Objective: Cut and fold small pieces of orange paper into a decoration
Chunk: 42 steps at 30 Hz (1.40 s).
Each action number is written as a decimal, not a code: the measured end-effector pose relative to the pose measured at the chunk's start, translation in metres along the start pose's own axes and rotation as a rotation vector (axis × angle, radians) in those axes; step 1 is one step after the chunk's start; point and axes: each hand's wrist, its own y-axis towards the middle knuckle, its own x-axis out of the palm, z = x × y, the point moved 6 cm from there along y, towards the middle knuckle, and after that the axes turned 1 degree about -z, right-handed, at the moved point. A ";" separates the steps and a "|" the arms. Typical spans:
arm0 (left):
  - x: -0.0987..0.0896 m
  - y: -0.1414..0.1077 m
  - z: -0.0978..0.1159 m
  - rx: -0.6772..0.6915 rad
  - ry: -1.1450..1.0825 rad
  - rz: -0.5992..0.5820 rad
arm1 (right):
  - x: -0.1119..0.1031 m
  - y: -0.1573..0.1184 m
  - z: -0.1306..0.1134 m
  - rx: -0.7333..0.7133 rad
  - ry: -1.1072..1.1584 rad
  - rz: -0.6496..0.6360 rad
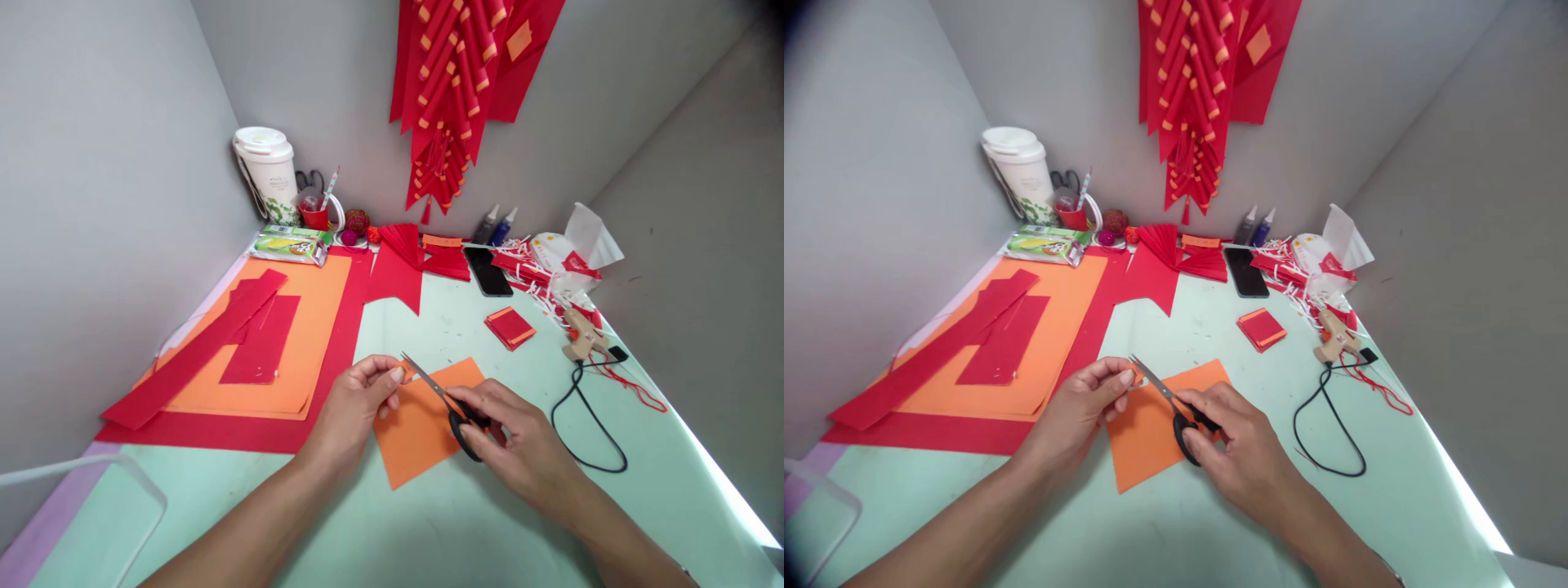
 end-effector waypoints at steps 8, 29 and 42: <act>0.001 -0.001 0.000 -0.022 0.008 0.002 | 0.002 -0.002 0.000 0.019 0.001 -0.008; 0.002 -0.003 0.002 -0.059 -0.142 -0.022 | -0.004 0.052 0.027 -0.102 -0.434 -0.013; 0.012 -0.009 -0.002 -0.079 -0.073 -0.093 | 0.026 0.046 0.002 0.258 0.677 0.005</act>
